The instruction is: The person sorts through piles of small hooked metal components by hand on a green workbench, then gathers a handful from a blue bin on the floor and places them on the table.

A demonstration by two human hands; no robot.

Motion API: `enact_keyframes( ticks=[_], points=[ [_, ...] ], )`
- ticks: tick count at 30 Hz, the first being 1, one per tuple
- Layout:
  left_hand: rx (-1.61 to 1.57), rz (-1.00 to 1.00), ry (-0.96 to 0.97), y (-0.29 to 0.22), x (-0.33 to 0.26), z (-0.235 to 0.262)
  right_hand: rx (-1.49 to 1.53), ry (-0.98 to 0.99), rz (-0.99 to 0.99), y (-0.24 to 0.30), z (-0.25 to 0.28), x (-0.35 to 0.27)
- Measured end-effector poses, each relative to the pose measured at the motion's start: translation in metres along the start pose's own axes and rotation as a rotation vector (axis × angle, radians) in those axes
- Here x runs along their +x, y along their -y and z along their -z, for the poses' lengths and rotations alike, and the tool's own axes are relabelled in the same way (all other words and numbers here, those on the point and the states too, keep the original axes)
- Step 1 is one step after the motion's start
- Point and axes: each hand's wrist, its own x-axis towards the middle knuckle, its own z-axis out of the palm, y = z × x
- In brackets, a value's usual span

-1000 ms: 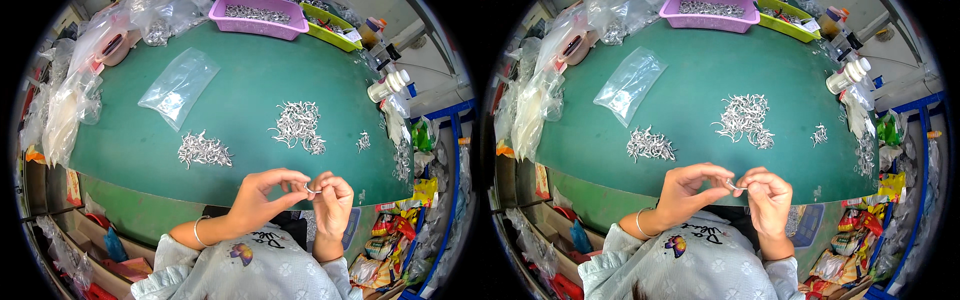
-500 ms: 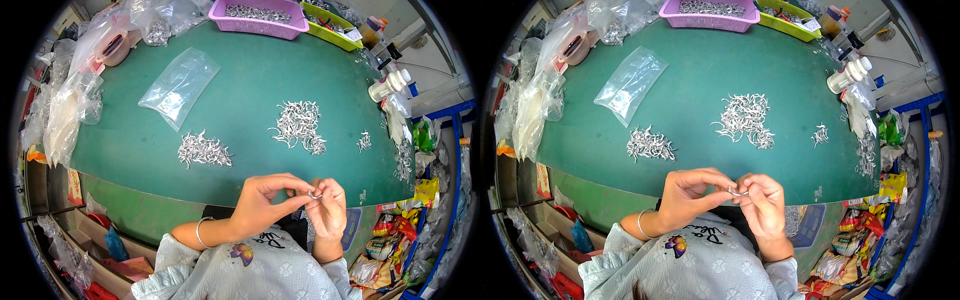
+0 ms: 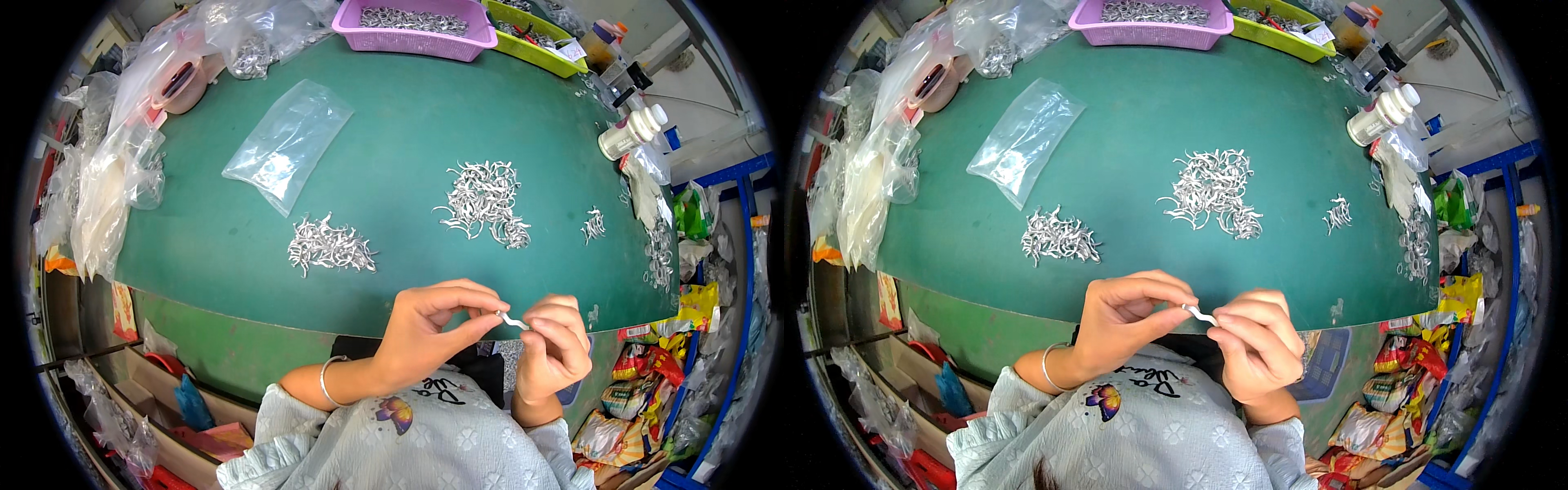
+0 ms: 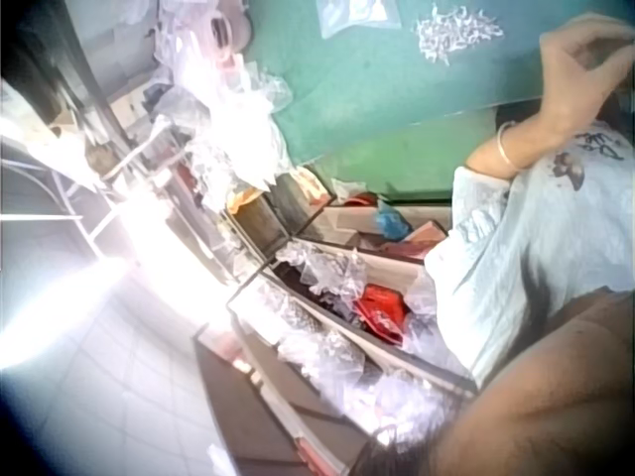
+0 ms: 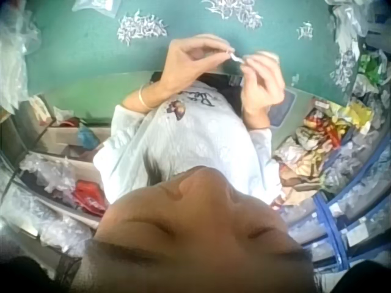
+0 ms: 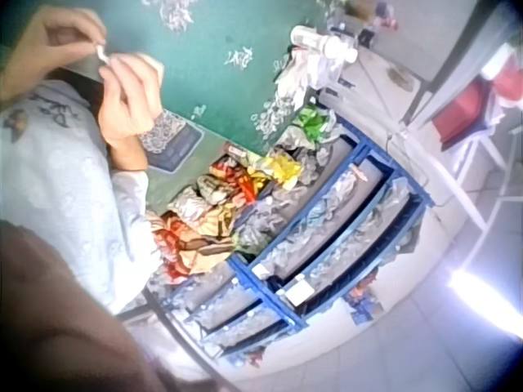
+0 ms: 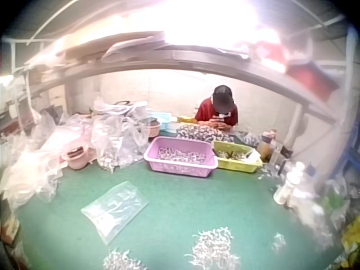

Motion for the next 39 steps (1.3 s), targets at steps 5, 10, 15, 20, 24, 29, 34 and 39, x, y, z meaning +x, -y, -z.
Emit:
enact_keyframes(
  ticks=[5, 10, 15, 20, 24, 29, 34, 39],
  points=[
    [0.147, -0.159, 0.006, 0.004, 0.002, 0.001, -0.195, 0.090, 0.130, 0.000, 0.006, 0.003],
    [0.408, -0.209, -0.103, 0.005, 0.003, 0.009, -0.095, 0.122, 0.007, -0.020, 0.007, 0.006],
    [1.061, -0.330, -0.362, 0.013, -0.002, 0.061, -0.348, 0.051, -0.408, -0.094, 0.038, 0.010],
    [1.473, -0.251, -0.566, 0.015, -0.011, 0.092, -0.751, 0.315, -0.211, -0.125, 0.026, 0.010],
    [1.515, -0.247, -0.614, 0.015, -0.014, 0.097, -0.788, 0.312, -0.191, -0.121, 0.026, 0.009],
    [1.468, -0.281, -0.531, 0.012, -0.004, 0.078, -0.753, 0.189, -0.156, -0.116, 0.031, 0.010],
    [1.156, -0.293, -0.257, 0.016, 0.009, 0.046, -0.128, 0.042, -0.639, -0.092, 0.028, 0.008],
    [0.406, -0.015, -0.093, 0.031, 0.021, 0.017, 0.441, 0.066, -0.734, -0.058, 0.014, 0.003]
  ],
)
